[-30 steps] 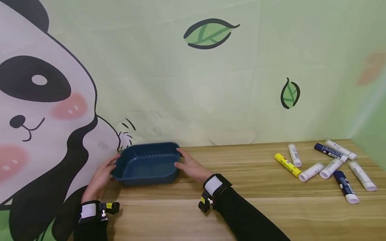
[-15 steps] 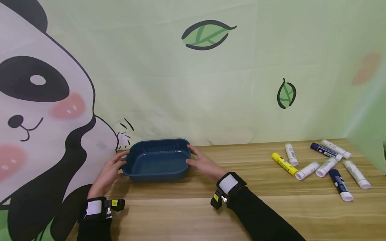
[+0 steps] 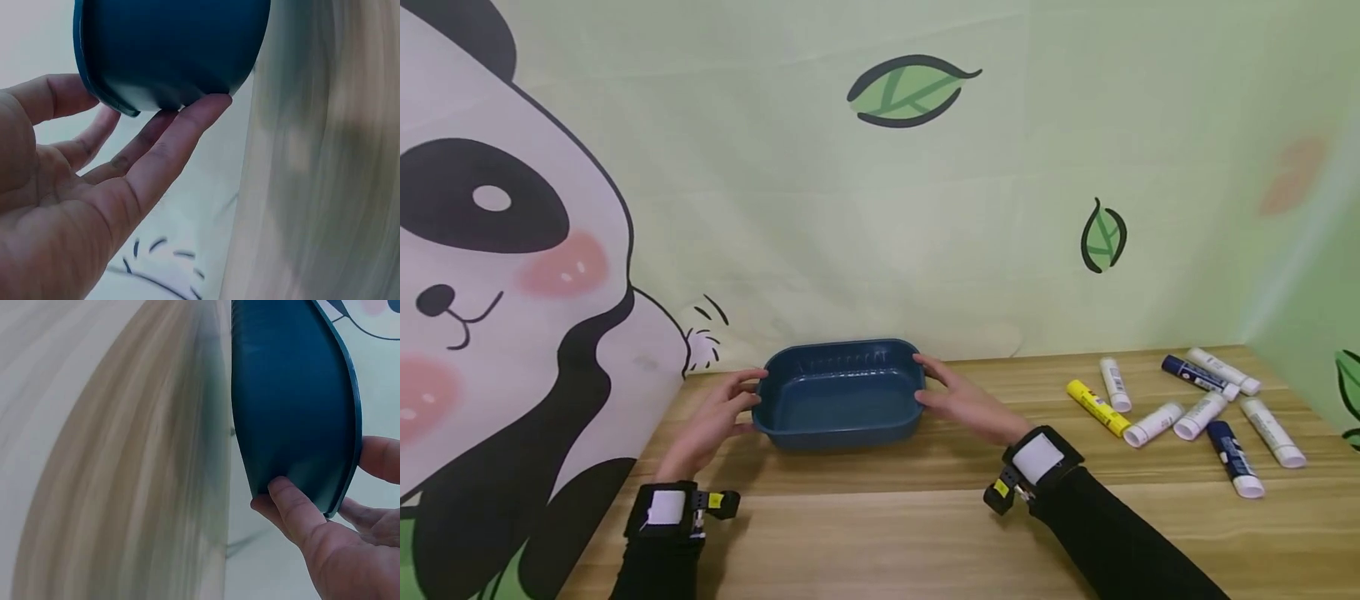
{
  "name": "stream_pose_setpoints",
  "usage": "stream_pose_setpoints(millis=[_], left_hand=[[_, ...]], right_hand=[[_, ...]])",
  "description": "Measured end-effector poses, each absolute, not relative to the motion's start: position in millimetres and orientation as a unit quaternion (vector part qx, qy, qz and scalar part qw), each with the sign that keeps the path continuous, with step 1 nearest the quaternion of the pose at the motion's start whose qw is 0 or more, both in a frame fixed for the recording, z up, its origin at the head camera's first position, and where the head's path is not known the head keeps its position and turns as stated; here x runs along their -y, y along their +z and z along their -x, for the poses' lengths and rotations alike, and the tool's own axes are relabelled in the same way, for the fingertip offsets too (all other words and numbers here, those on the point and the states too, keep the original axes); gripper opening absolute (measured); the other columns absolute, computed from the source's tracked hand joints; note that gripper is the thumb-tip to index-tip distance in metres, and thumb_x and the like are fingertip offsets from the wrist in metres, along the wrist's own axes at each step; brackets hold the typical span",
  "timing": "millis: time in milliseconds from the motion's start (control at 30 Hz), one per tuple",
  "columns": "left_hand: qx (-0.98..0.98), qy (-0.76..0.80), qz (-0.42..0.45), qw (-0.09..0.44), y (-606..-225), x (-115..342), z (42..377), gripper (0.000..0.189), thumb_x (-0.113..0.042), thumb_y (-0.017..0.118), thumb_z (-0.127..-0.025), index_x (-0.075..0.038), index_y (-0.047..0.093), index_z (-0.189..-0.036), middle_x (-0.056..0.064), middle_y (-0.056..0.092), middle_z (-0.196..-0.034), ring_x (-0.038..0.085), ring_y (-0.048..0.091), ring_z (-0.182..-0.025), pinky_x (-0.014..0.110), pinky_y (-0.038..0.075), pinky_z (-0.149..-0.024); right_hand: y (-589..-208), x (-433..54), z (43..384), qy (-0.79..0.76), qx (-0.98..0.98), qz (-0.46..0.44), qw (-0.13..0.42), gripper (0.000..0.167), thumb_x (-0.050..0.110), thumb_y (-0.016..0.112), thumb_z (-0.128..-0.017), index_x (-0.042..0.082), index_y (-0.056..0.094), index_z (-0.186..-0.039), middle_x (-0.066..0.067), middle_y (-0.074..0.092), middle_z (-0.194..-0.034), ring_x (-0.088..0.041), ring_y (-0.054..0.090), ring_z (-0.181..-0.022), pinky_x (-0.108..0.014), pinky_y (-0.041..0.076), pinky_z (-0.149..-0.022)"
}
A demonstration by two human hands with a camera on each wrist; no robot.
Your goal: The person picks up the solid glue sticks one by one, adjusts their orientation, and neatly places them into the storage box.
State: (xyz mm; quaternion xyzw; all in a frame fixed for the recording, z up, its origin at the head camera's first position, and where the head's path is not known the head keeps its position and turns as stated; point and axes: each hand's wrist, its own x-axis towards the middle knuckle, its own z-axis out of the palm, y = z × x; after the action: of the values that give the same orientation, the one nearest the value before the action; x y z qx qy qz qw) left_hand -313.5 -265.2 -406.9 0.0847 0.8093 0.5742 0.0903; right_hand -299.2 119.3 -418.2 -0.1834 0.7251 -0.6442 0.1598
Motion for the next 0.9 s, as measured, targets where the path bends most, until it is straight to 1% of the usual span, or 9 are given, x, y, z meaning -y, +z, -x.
stream_pose_setpoints(millis=[100,300,400,467,567,667,900], left_hand=[[-0.809,0.573,-0.084,0.102,-406,254,314,0.042,-0.018,0.042,-0.102,-0.012,0.037,-0.143,0.02,0.029,-0.149,0.039,0.039,-0.128,0.048,0.048,-0.091],[-0.803,0.578,-0.092,0.114,-402,226,309,0.04,-0.018,0.044,-0.101,-0.014,0.04,-0.141,0.018,0.033,-0.145,0.037,0.04,-0.124,0.052,0.046,-0.092],[-0.798,0.582,-0.096,0.119,-401,207,305,0.04,-0.017,0.043,-0.1,-0.014,0.041,-0.139,0.018,0.035,-0.142,0.037,0.042,-0.123,0.053,0.046,-0.091],[-0.795,0.585,-0.1,0.122,-400,194,303,0.039,-0.015,0.044,-0.099,-0.013,0.042,-0.138,0.018,0.037,-0.139,0.037,0.044,-0.12,0.053,0.048,-0.089],[-0.787,0.595,-0.108,0.122,-400,177,299,0.039,-0.011,0.046,-0.097,-0.011,0.043,-0.136,0.02,0.038,-0.136,0.038,0.046,-0.116,0.052,0.051,-0.084],[-0.781,0.602,-0.115,0.117,-400,165,294,0.039,-0.008,0.047,-0.096,-0.01,0.044,-0.134,0.019,0.04,-0.134,0.037,0.049,-0.111,0.051,0.052,-0.081],[-0.771,0.613,-0.126,0.117,-404,146,282,0.038,-0.006,0.048,-0.094,-0.008,0.046,-0.132,0.02,0.044,-0.128,0.033,0.052,-0.105,0.048,0.053,-0.078]], right_hand=[[-414,-133,294,-0.62,-0.747,0.181,0.156,0.065,0.017,0.053,-0.099,0.017,0.017,-0.154,-0.016,0.012,-0.157,-0.034,0.043,-0.13,-0.048,0.036,-0.103],[-409,-166,279,-0.579,-0.784,0.17,0.147,0.065,0.027,0.054,-0.099,0.024,0.019,-0.153,-0.014,0.014,-0.157,-0.034,0.039,-0.134,-0.047,0.037,-0.103],[-408,-184,271,-0.561,-0.797,0.174,0.138,0.065,0.031,0.053,-0.099,0.023,0.018,-0.154,-0.015,0.012,-0.157,-0.039,0.028,-0.138,-0.052,0.036,-0.103],[-407,-197,266,-0.55,-0.807,0.172,0.129,0.065,0.033,0.053,-0.099,0.022,0.019,-0.154,-0.014,0.012,-0.158,-0.04,0.021,-0.14,-0.055,0.034,-0.103],[-406,-214,258,-0.537,-0.818,0.173,0.113,0.064,0.033,0.052,-0.099,0.022,0.02,-0.153,-0.011,0.013,-0.159,-0.041,0.015,-0.142,-0.058,0.034,-0.102],[-405,-227,253,-0.536,-0.819,0.175,0.104,0.063,0.033,0.052,-0.099,0.022,0.021,-0.153,-0.01,0.013,-0.159,-0.041,0.015,-0.142,-0.058,0.035,-0.101],[-407,-248,240,-0.529,-0.826,0.166,0.104,0.061,0.034,0.053,-0.099,0.026,0.024,-0.152,-0.007,0.017,-0.158,-0.04,0.016,-0.142,-0.059,0.035,-0.099]])
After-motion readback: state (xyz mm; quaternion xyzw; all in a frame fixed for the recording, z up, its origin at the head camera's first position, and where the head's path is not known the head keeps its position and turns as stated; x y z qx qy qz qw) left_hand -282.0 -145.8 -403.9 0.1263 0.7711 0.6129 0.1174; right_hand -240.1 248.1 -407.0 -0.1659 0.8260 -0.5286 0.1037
